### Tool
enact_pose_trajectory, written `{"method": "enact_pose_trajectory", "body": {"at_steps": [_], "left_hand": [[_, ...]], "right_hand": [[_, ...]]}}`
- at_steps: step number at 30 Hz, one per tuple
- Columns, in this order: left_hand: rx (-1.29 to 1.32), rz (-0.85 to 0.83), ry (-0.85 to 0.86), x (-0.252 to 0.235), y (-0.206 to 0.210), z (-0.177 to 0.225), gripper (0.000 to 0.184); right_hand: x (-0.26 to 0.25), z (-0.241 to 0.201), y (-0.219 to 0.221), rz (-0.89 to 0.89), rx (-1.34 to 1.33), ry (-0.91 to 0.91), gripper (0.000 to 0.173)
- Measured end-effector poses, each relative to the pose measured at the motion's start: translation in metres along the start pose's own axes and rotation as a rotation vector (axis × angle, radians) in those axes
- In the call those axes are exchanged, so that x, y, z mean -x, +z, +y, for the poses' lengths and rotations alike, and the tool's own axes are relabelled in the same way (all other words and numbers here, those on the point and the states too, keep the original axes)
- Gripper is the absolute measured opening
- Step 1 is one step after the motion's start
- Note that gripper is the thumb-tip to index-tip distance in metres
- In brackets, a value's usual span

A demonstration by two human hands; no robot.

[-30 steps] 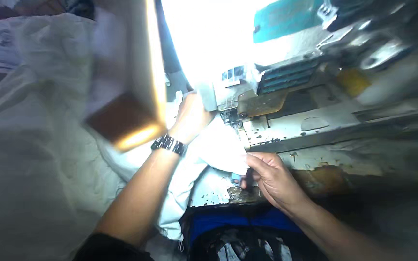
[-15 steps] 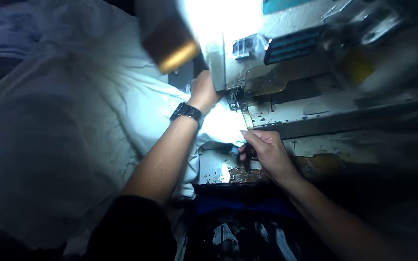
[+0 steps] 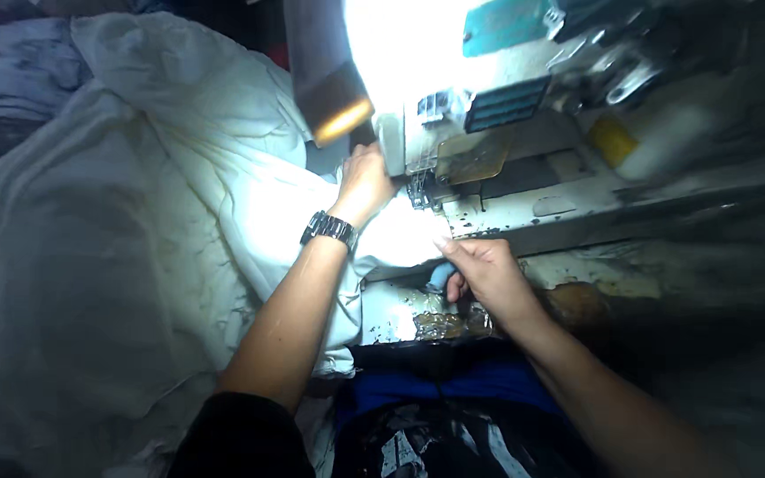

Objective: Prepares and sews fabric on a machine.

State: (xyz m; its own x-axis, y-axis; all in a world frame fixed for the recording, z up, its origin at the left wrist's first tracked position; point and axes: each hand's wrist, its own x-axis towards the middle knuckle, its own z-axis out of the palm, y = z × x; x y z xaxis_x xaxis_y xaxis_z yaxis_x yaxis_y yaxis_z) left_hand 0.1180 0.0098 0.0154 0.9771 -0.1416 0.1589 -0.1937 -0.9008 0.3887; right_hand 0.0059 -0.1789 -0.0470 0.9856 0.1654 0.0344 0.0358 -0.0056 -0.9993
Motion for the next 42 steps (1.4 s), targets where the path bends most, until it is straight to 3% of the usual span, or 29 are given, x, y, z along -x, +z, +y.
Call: {"method": "enact_pose_trajectory", "body": {"at_steps": [5,9,14,19,24,26,28,31,33,35,37,40,42], "left_hand": [[0.046,-0.002,-0.025,0.002,0.001,0.005,0.046],[0.057,-0.019,-0.046,0.011,-0.006,0.019,0.037],[0.126,0.06,0.092,0.011,-0.001,0.008,0.038],[0.114,0.113,0.041,0.01,-0.001,0.011,0.042],[0.073,0.048,-0.022,0.002,-0.001,0.012,0.05],[-0.001,0.004,-0.05,-0.002,-0.007,0.009,0.049],[-0.024,0.078,-0.028,0.008,-0.013,0.003,0.042],[0.053,0.29,0.159,0.072,-0.026,0.006,0.018],[0.027,0.376,0.28,0.107,-0.02,0.007,0.019],[-0.074,0.402,0.353,0.115,-0.004,0.004,0.019],[-0.101,0.46,0.387,0.109,0.009,0.0,0.017],[0.09,0.634,0.451,0.096,0.006,0.007,0.014],[0.207,0.719,0.51,0.094,0.0,0.016,0.011]], "right_hand": [[0.001,0.007,0.0,-0.018,-0.042,-0.054,0.024],[0.003,0.007,-0.002,-0.039,-0.008,-0.112,0.026],[0.019,0.009,-0.002,-0.076,-0.045,-0.152,0.025],[0.005,0.01,0.004,-0.025,-0.046,-0.111,0.026],[0.0,0.004,-0.007,-0.112,0.135,-0.064,0.029],[0.008,0.003,-0.014,-0.066,0.231,-0.169,0.032],[0.019,0.004,-0.018,0.088,0.35,-0.411,0.028],[0.023,0.0,-0.018,0.283,0.583,-0.674,0.029],[0.017,-0.001,-0.015,0.268,0.67,-0.709,0.033],[0.006,0.001,-0.008,0.204,0.61,-0.708,0.024],[0.001,0.002,-0.003,0.1,0.355,-0.606,0.013],[0.0,-0.008,-0.005,-0.111,-0.083,-0.286,0.007],[-0.002,-0.008,-0.008,-0.129,-0.163,-0.224,0.013]]}}
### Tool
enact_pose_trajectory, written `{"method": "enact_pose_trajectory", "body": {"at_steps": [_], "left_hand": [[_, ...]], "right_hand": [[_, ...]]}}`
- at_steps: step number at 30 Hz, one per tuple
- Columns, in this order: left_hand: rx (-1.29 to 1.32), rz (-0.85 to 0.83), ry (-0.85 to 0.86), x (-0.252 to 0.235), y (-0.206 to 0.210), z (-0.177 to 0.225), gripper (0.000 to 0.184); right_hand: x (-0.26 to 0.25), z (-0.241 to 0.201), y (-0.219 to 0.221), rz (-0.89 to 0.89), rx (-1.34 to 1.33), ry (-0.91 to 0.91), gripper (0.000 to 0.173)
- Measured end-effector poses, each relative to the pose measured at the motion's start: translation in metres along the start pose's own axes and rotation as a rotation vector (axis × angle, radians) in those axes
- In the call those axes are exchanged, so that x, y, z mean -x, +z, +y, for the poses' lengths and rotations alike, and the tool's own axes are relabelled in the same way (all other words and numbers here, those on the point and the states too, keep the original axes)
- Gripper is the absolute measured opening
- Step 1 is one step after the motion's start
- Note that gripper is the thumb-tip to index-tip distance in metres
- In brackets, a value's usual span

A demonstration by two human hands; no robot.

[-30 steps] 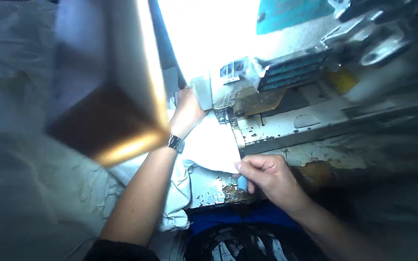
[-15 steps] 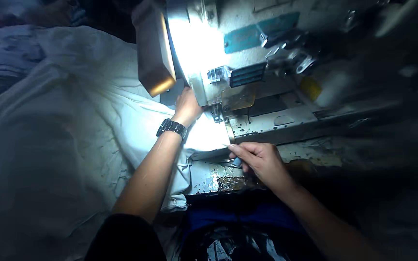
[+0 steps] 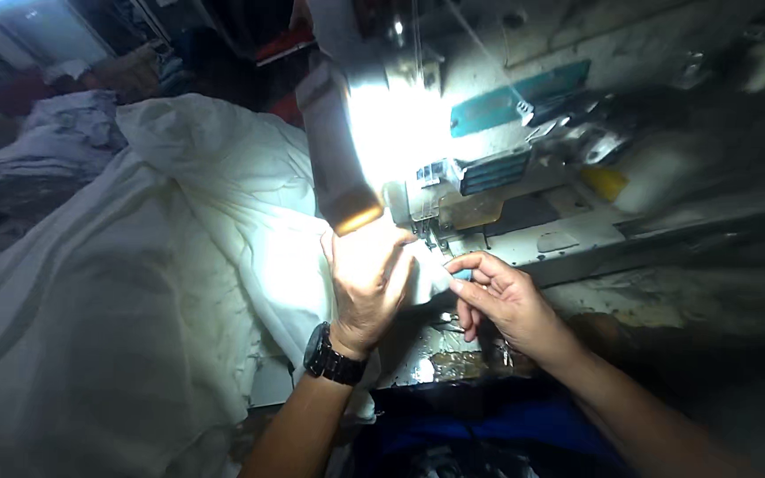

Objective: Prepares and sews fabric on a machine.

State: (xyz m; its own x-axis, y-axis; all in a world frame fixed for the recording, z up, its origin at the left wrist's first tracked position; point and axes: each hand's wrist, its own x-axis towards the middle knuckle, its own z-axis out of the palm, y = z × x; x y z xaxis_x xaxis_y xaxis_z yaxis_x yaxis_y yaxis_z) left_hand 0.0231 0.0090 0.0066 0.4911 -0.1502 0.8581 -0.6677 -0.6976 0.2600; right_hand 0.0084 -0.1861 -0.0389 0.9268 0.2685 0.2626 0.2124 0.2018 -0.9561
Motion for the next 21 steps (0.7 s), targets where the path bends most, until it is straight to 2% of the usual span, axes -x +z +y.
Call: {"method": "enact_pose_trajectory", "body": {"at_steps": [3,7,11,13,15,17,19,21], "left_hand": [[0.019,0.036,0.068,0.004,-0.002,0.01,0.01],[-0.029,-0.039,0.21,0.023,-0.017,0.025,0.009],[-0.002,-0.172,0.179,0.018,-0.044,0.05,0.013],[-0.067,-0.356,0.259,-0.005,-0.057,0.07,0.017],[-0.187,-0.738,0.386,-0.025,-0.054,0.072,0.014],[-0.245,-1.047,0.38,-0.032,-0.044,0.057,0.005],[-0.248,-1.185,0.306,-0.042,-0.045,0.052,0.009],[-0.27,-1.181,0.296,-0.052,-0.05,0.041,0.012]], "right_hand": [[0.006,0.0,0.001,-0.003,0.093,-0.069,0.013],[0.026,-0.004,0.004,-0.114,0.225,-0.304,0.021],[0.053,-0.012,0.006,-0.129,0.371,-0.474,0.022],[0.056,-0.014,0.003,-0.138,0.478,-0.521,0.024],[0.052,-0.011,0.001,-0.151,0.562,-0.54,0.022],[0.045,0.006,0.001,-0.172,0.532,-0.505,0.021],[0.039,0.024,-0.001,-0.143,0.46,-0.437,0.02],[0.038,0.034,0.0,-0.084,0.356,-0.375,0.019]]}}
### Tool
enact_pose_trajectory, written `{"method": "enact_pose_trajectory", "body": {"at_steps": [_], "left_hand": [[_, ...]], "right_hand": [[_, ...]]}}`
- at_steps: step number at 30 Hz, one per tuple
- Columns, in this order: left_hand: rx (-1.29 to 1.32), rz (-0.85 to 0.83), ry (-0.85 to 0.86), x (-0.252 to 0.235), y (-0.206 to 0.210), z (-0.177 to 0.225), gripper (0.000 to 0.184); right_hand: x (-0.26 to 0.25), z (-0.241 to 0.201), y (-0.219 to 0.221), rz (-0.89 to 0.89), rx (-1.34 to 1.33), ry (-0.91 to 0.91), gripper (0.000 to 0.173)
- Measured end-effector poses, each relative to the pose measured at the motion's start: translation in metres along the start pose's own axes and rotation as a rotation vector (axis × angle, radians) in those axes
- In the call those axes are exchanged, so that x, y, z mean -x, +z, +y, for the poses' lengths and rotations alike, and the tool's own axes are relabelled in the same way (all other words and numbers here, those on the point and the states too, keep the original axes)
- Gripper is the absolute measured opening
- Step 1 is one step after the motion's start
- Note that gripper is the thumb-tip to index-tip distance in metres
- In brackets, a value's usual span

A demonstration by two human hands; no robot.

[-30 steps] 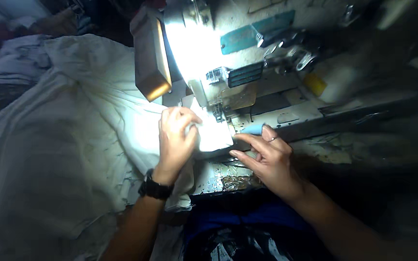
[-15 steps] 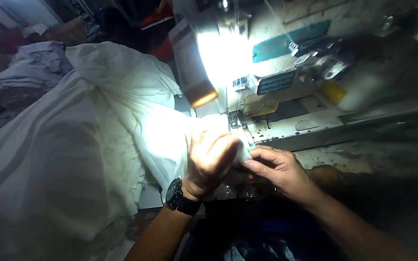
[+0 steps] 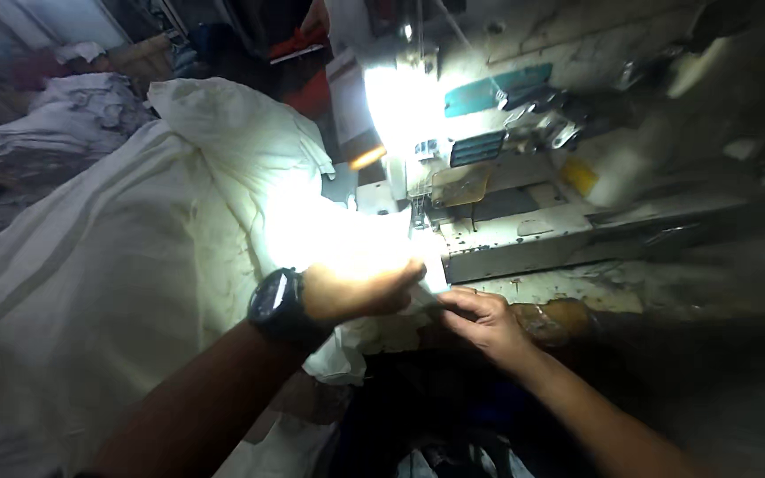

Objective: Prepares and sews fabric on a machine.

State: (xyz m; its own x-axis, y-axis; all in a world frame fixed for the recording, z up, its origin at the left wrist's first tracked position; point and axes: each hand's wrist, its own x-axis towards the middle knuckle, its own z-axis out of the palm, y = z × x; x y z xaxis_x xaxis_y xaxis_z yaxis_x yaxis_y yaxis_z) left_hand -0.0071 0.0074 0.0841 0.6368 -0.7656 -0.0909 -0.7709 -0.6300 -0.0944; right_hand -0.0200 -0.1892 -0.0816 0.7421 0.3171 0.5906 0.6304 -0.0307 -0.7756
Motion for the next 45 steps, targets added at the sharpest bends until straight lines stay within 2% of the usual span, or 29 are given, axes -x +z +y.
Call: {"method": "enact_pose_trajectory", "body": {"at_steps": [4,10,14,18,21,26,29,34,37,41,45], "left_hand": [[-0.037,0.021,0.005,-0.002,0.002,-0.035,0.019],[-0.068,0.106,0.001,-0.004,-0.004,-0.056,0.023],[0.018,0.096,-0.023,-0.004,-0.013,-0.056,0.024],[0.031,0.126,0.035,-0.004,-0.014,-0.053,0.025],[0.056,0.127,-0.025,-0.004,-0.013,-0.053,0.021],[-0.029,0.203,0.037,-0.005,-0.013,-0.047,0.023],[0.014,0.152,-0.035,-0.004,-0.014,-0.049,0.022],[-0.05,0.211,0.032,-0.002,-0.014,-0.042,0.024],[-0.026,0.138,-0.071,-0.001,-0.017,-0.043,0.026],[-0.107,0.212,-0.016,0.002,-0.015,-0.039,0.027],[-0.14,0.217,-0.026,0.004,-0.019,-0.038,0.027]], "right_hand": [[-0.005,0.01,0.003,0.031,-0.052,0.03,0.02],[-0.023,0.027,0.0,0.014,-0.048,-0.01,0.019],[-0.027,0.033,0.0,0.018,-0.037,-0.028,0.019],[-0.028,0.034,0.0,0.031,-0.006,-0.026,0.018],[-0.028,0.035,0.001,0.037,0.018,-0.046,0.018],[-0.029,0.035,0.001,0.064,0.029,-0.061,0.018],[-0.029,0.034,0.002,0.055,0.015,-0.042,0.018],[-0.029,0.035,0.002,0.054,0.009,-0.035,0.019],[-0.03,0.032,0.001,0.046,-0.001,-0.02,0.019],[-0.03,0.032,0.001,0.055,-0.016,-0.02,0.017],[-0.032,0.031,0.0,0.049,-0.038,-0.02,0.016]]}}
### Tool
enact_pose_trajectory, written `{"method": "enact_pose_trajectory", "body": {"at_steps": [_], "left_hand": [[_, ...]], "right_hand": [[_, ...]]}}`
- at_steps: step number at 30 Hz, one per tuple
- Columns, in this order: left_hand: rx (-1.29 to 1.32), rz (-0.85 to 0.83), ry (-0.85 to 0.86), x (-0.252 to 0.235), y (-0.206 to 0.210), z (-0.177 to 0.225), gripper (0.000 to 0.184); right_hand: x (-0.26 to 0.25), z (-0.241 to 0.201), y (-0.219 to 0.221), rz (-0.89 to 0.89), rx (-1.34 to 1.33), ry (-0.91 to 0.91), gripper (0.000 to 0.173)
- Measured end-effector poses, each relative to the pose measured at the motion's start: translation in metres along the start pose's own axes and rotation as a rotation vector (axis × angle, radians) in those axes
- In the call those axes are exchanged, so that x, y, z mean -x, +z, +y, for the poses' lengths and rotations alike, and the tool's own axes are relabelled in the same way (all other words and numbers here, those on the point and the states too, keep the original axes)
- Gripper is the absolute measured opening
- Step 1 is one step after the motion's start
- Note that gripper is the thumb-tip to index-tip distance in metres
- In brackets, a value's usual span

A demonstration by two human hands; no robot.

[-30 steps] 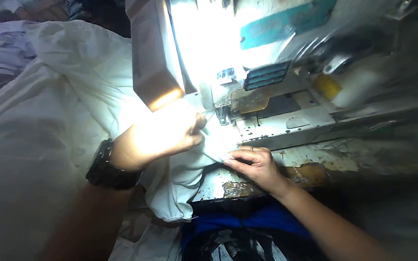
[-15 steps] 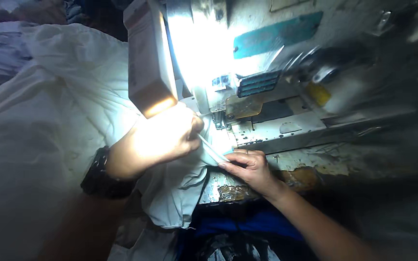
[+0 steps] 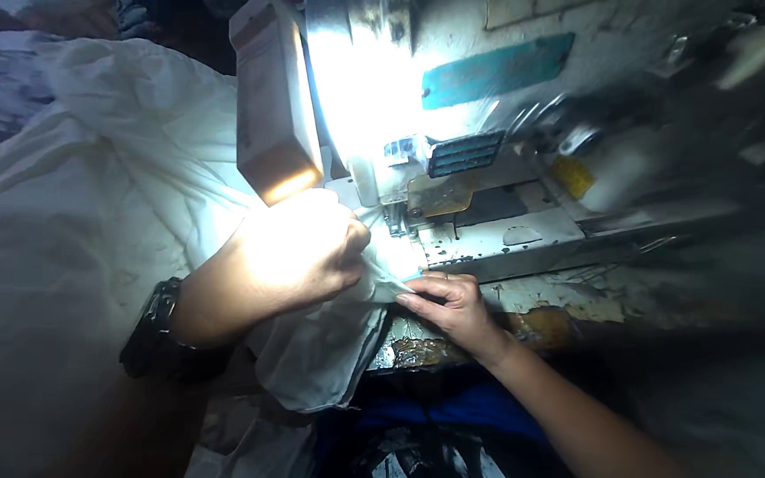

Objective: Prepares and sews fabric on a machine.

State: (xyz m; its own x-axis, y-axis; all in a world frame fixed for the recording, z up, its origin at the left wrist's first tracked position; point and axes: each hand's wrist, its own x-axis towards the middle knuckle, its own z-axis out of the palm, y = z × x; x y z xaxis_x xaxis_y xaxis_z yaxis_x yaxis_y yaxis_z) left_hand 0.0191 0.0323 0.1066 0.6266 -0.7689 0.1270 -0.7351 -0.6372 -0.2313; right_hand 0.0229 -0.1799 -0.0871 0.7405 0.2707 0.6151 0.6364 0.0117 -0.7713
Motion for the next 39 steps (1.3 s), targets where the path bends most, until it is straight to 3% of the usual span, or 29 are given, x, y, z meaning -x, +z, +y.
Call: {"method": "enact_pose_trajectory", "body": {"at_steps": [11,14,16,18,23,28,32,36,39], "left_hand": [[-0.037,0.073,-0.037,0.011,-0.001,0.01,0.03],[0.113,0.294,-0.084,0.028,0.039,0.043,0.028],[0.127,0.335,-0.147,0.042,0.088,0.059,0.016],[0.134,0.419,-0.215,0.048,0.114,0.063,0.02],[0.108,0.429,-0.284,0.04,0.103,0.062,0.022],[0.132,0.398,-0.256,0.023,0.096,0.044,0.02],[0.148,0.427,-0.341,0.015,0.101,0.05,0.017],[0.23,0.597,-0.426,0.023,0.137,0.089,0.017],[0.164,0.775,-0.382,0.019,0.178,0.084,0.015]], "right_hand": [[-0.002,-0.012,-0.001,0.013,0.0,0.044,0.016],[0.009,-0.044,0.0,0.022,0.024,0.076,0.017],[0.02,-0.05,0.003,0.042,0.008,0.087,0.019],[0.027,-0.05,0.004,0.048,0.005,0.112,0.019],[0.025,-0.054,0.005,0.063,-0.006,0.139,0.018],[0.012,-0.034,0.01,0.13,-0.02,0.148,0.015],[-0.001,-0.02,0.008,0.134,0.033,0.108,0.015],[-0.002,-0.037,-0.019,-0.099,0.163,-0.014,0.019],[0.007,-0.075,-0.091,-0.004,0.335,-0.182,0.013]]}}
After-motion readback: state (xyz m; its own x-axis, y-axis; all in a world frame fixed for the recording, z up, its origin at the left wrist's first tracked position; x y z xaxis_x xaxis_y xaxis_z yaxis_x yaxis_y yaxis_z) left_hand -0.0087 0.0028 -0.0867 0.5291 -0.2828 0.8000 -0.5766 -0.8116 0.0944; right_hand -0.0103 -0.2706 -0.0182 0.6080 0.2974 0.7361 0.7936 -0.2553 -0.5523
